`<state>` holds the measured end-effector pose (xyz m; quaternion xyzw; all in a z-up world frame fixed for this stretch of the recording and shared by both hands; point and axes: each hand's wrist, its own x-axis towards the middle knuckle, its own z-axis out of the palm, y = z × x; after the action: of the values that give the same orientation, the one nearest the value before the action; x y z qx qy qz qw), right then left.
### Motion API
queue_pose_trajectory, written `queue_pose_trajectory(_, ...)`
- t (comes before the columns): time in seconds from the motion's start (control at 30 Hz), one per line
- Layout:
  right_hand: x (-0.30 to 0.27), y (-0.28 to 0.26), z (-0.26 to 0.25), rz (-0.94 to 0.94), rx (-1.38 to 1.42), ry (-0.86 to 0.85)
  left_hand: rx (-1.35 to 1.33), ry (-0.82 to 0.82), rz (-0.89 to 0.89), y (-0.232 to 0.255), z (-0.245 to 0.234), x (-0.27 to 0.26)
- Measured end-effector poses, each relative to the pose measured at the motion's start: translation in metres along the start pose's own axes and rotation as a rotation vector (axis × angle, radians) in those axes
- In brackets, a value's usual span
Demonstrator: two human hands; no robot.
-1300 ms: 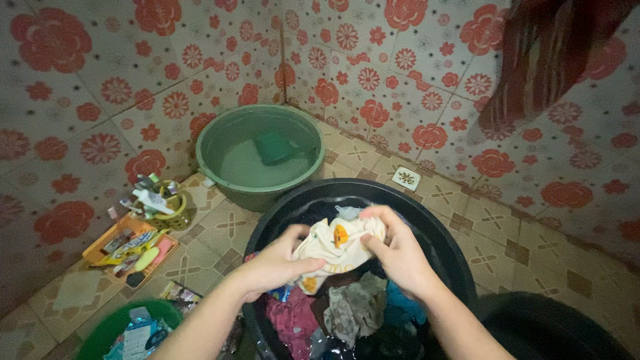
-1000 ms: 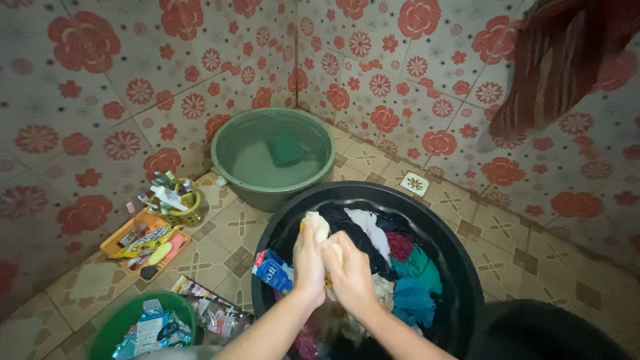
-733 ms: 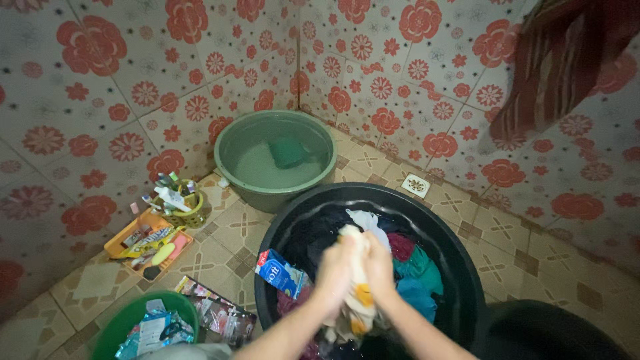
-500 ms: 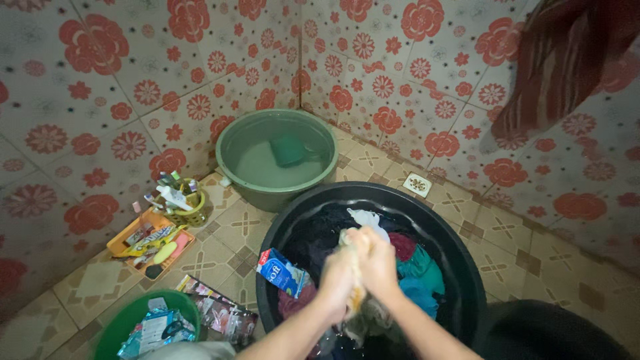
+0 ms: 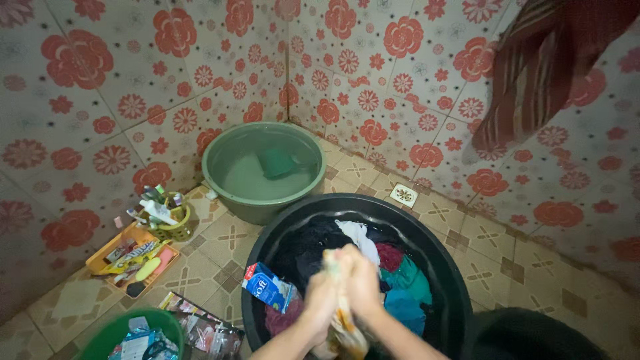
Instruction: The person washes laundry by hand in a large basin, using a sachet of detergent and a small scrubbing brush.
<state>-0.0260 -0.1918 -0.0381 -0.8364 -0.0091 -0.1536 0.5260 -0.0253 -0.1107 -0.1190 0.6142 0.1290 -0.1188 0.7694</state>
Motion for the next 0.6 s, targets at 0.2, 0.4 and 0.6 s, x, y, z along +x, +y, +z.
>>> queue_pose_trajectory(0.2, -0.004, -0.004, 0.004, -0.134, -0.102, -0.056, -0.351, -0.07, -0.256, 0.003, -0.012, -0.007)
queue_pose_trajectory(0.4, 0.017, 0.051, -0.012, -0.181, -0.264, -0.142, 0.373, -0.216, 0.212, 0.034, -0.029, -0.012)
queue_pose_trajectory(0.6, 0.035, 0.05, -0.045, 0.174, -0.287, -0.464, 0.327, -0.283, 0.103, 0.089, -0.075, -0.004)
